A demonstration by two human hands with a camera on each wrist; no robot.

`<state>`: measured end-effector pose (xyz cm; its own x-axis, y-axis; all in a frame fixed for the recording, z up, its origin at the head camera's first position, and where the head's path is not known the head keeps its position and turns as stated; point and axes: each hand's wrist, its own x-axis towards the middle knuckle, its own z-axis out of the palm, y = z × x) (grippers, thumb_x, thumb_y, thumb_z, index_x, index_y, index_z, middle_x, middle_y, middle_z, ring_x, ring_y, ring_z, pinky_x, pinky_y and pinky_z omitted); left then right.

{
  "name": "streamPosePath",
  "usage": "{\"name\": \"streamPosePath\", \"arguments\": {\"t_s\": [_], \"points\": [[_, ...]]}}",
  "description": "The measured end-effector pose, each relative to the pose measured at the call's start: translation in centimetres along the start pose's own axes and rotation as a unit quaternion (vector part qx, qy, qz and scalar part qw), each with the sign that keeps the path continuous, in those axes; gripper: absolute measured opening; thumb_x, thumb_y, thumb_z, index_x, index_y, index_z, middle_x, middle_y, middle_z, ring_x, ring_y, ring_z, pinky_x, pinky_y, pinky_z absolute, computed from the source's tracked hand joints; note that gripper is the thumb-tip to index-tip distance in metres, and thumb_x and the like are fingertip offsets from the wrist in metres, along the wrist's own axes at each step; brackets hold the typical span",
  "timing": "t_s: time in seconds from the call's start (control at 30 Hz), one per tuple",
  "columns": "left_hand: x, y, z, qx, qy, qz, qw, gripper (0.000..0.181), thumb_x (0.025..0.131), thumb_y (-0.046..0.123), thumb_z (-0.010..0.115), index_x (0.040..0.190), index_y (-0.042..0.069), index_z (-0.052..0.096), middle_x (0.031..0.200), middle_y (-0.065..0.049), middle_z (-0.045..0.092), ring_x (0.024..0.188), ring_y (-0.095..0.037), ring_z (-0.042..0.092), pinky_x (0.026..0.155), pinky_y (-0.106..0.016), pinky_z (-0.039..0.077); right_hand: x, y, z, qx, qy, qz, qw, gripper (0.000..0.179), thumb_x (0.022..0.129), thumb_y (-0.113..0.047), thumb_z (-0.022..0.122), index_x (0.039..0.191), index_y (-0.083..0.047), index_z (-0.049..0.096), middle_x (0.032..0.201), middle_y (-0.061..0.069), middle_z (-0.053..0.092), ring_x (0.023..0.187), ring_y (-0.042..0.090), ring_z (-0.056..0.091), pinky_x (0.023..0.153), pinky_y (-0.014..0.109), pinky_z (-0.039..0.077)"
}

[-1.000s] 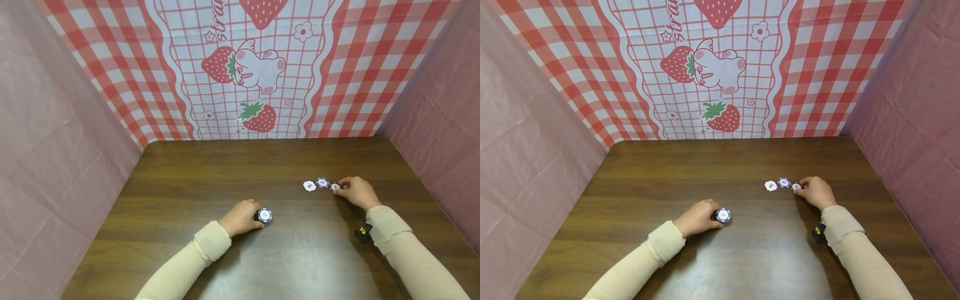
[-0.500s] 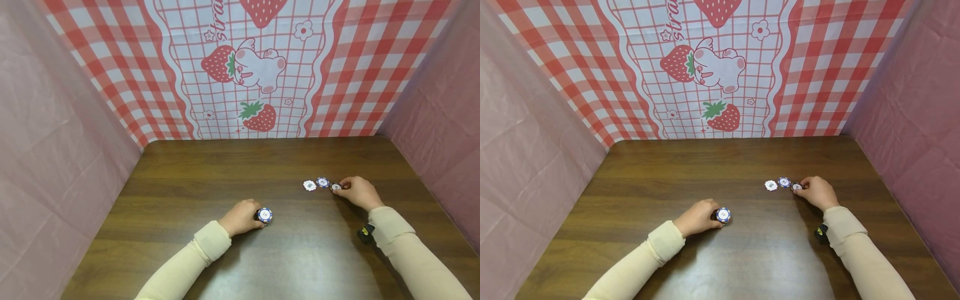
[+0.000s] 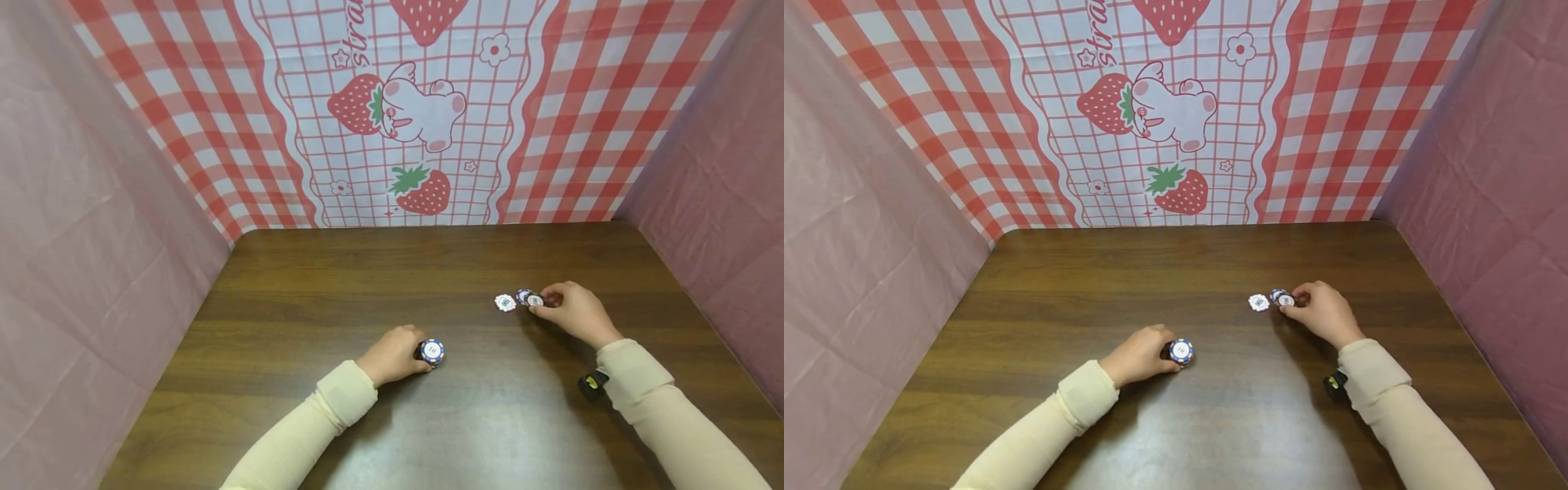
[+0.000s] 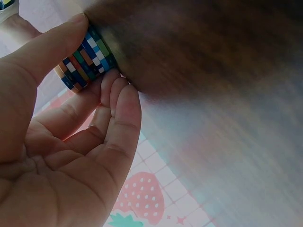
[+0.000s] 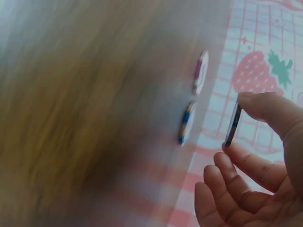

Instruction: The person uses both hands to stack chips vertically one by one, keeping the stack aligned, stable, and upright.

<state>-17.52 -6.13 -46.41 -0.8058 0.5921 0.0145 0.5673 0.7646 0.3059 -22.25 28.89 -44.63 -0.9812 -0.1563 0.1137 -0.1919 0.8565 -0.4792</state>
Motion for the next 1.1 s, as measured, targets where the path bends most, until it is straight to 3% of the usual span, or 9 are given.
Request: {"name": "streamPosePath", "arguments": {"t_s": [0.3,0.6,0.83,1.1], "points": [[0.0,0.0,-0.1,-0.001,0.001,0.003,1.0,0.039,0.077,0.031,0.082,0.107,0.009,0.07,0.096,0.0,0.071,0.09,-0.014,0.064,0.082,-0.028,0.052,-0.3,-2.9,1.0,0.029,0.047,-0.056,0.9969,0.037,0.078,-0.025,0.08,0.101,0.002,0.07,0.093,0.017,0.066,0.081,0.027,0.061,0.068,0.033,0.045],[0.1,-0.1,0.1,0.001,0.001,0.004,1.0,0.038,0.077,0.031,0.082,0.106,0.009,0.071,0.096,0.0,0.071,0.09,-0.014,0.064,0.082,-0.028,0.052,-0.7,-6.0,2.5,0.061,0.046,-0.097,0.9924,0.033,0.077,-0.023,0.082,0.101,-0.004,0.07,0.093,0.011,0.065,0.084,0.026,0.062,0.069,0.029,0.047],[0.1,-0.2,0.0,0.004,0.005,0.007,1.0,0.037,0.076,0.03,0.082,0.104,0.009,0.07,0.095,-0.001,0.071,0.088,-0.015,0.064,0.08,-0.028,0.052,-0.9,-8.3,3.6,0.08,0.032,-0.125,0.9884,0.03,0.077,-0.024,0.083,0.1,-0.008,0.07,0.095,0.005,0.065,0.089,0.021,0.061,0.077,0.039,0.051],[0.0,-0.1,0.0,0.005,0.005,0.008,0.9999,0.035,0.076,0.03,0.082,0.101,0.01,0.07,0.091,-0.001,0.069,0.085,-0.015,0.063,0.077,-0.028,0.052,-1.0,-10.0,5.0,0.087,0.024,-0.161,0.9828,0.03,0.074,-0.024,0.085,0.098,-0.011,0.071,0.093,0.001,0.064,0.089,0.016,0.061,0.079,0.035,0.052]]}}
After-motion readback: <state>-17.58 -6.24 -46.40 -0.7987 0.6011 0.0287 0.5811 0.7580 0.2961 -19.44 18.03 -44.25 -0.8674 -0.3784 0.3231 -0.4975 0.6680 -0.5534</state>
